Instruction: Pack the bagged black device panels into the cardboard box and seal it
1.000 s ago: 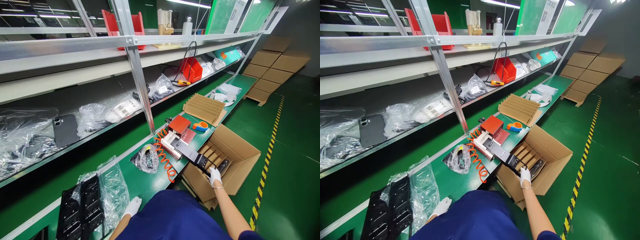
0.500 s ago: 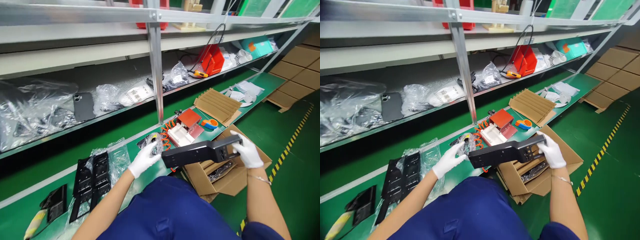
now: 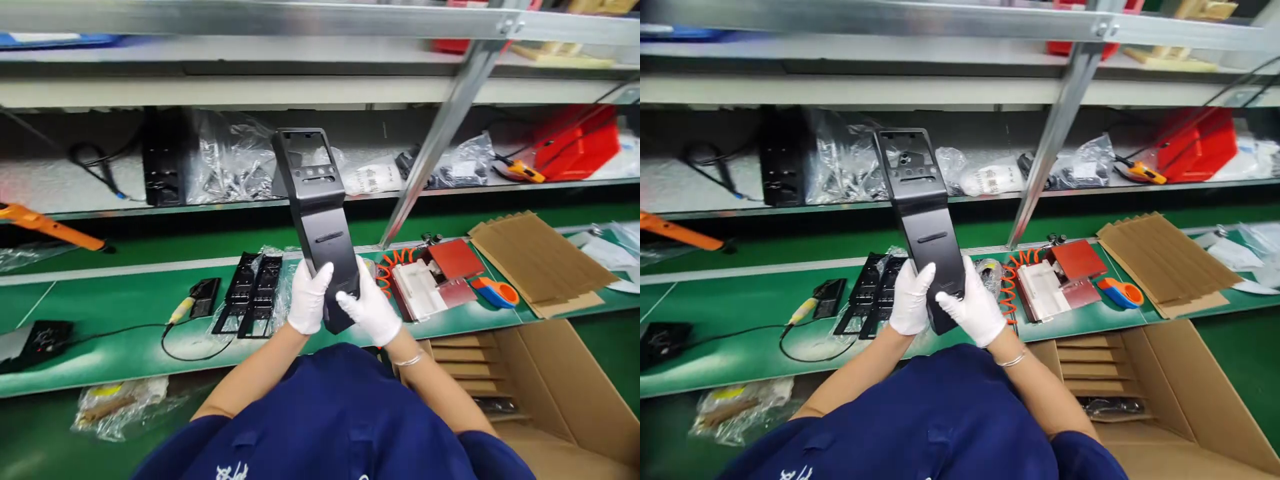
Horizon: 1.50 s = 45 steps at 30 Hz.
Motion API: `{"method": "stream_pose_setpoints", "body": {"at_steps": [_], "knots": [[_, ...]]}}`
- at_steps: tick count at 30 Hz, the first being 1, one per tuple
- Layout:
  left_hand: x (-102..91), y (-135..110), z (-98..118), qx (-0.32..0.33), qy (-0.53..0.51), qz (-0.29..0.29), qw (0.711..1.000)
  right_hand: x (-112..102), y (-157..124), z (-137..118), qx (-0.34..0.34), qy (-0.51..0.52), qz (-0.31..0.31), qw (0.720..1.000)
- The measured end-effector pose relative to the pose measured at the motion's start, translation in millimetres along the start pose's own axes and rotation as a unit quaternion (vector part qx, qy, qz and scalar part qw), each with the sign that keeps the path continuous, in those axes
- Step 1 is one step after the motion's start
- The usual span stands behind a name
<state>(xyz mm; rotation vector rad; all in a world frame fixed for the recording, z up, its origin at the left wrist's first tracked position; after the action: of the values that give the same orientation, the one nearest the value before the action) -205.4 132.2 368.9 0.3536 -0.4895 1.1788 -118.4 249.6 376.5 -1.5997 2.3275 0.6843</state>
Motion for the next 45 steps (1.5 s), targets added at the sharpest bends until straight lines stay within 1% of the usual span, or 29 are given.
{"method": "stream_pose_setpoints", "body": {"at_steps": [1,2,3,5,8,10,13,15,16,18,20,23,26,27,29,31,33,34,36,38,39,41,42,45], "knots": [[-6.5,1.6,3.9,0.017,-0.011,0.027,0.999,21.6,0.0,2.1,0.004,-0.007,0.002,1.000],[-12.8,2.7,6.5,0.031,-0.017,0.048,0.998,37.7,1.9,3.8,0.003,-0.013,0.004,1.000],[-18.9,3.4,8.1,0.041,-0.017,0.062,0.997,48.2,5.4,5.3,0.000,-0.024,0.006,1.000],[-30.3,3.7,9.5,0.049,-0.011,0.079,0.996,58.4,14.1,6.7,-0.013,-0.048,-0.007,0.999],[-40.3,3.9,12.7,0.050,0.012,0.086,0.995,53.3,23.0,4.4,-0.025,-0.045,-0.011,0.999],[-38.3,6.0,18.0,0.054,0.025,0.058,0.997,47.2,24.7,2.0,-0.016,0.022,-0.015,1.000],[-28.3,9.9,28.6,0.081,0.069,0.001,0.994,40.6,25.1,4.8,0.049,0.141,-0.006,0.989],[-21.7,10.3,33.4,0.115,0.137,-0.022,0.984,34.8,24.9,7.8,0.092,0.167,0.035,0.981],[-17.7,9.7,32.9,0.126,0.170,-0.037,0.977,31.7,24.5,7.8,0.102,0.163,0.060,0.980],[-9.3,7.6,24.9,0.123,0.221,-0.076,0.964,26.0,22.8,4.6,0.102,0.135,0.113,0.979],[-2.8,5.6,13.9,0.112,0.237,-0.110,0.959,22.1,19.8,-1.8,0.089,0.090,0.156,0.980],[-0.3,5.4,6.6,0.135,0.244,-0.117,0.953,17.8,15.4,-11.1,0.074,0.016,0.200,0.977],[-2.4,8.6,5.6,0.153,0.281,-0.108,0.941,15.9,14.3,-14.3,0.064,-0.027,0.212,0.975],[-3.3,9.4,6.7,0.157,0.296,-0.105,0.936,15.6,14.6,-13.0,0.063,-0.028,0.212,0.975],[-4.6,9.5,10.8,0.161,0.313,-0.105,0.930,15.1,15.7,-6.9,0.067,0.002,0.205,0.976],[-5.2,8.0,15.1,0.144,0.296,-0.114,0.937,13.5,17.3,1.2,0.078,0.066,0.195,0.976],[-3.9,5.3,17.6,0.102,0.232,-0.132,0.958,11.6,19.7,7.3,0.090,0.137,0.176,0.971],[-3.3,4.0,19.0,0.082,0.187,-0.133,0.970,11.4,21.3,8.4,0.093,0.166,0.161,0.968],[-3.0,2.1,21.7,0.052,0.106,-0.104,0.988,13.1,24.4,5.8,0.090,0.199,0.125,0.968],[-3.0,0.2,24.3,0.049,0.076,-0.054,0.994,20.4,27.0,-1.8,0.070,0.191,0.072,0.976],[-2.6,-1.3,25.6,0.056,0.083,-0.029,0.995,25.0,27.3,-5.5,0.060,0.178,0.050,0.981],[0.5,-5.1,27.2,0.071,0.119,-0.004,0.990,33.7,26.4,-9.0,0.053,0.151,0.023,0.987],[1.6,-7.4,27.8,0.079,0.137,0.005,0.987,36.9,25.5,-8.7,0.055,0.142,0.020,0.988],[1.5,-12.0,27.7,0.095,0.161,0.018,0.982,38.9,23.4,-3.7,0.060,0.122,0.034,0.990]]}}
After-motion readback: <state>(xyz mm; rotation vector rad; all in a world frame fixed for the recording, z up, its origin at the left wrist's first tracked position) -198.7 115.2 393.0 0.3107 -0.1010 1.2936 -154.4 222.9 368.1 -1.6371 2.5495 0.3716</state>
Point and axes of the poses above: each hand's wrist, its own y-axis towards the middle knuckle, its own x-axis out of the palm, z = x × y, the point moved 7 cm from there along y, towards the middle knuckle, and after that the axes turned 11 degrees about -y, right-handed, at the moved point
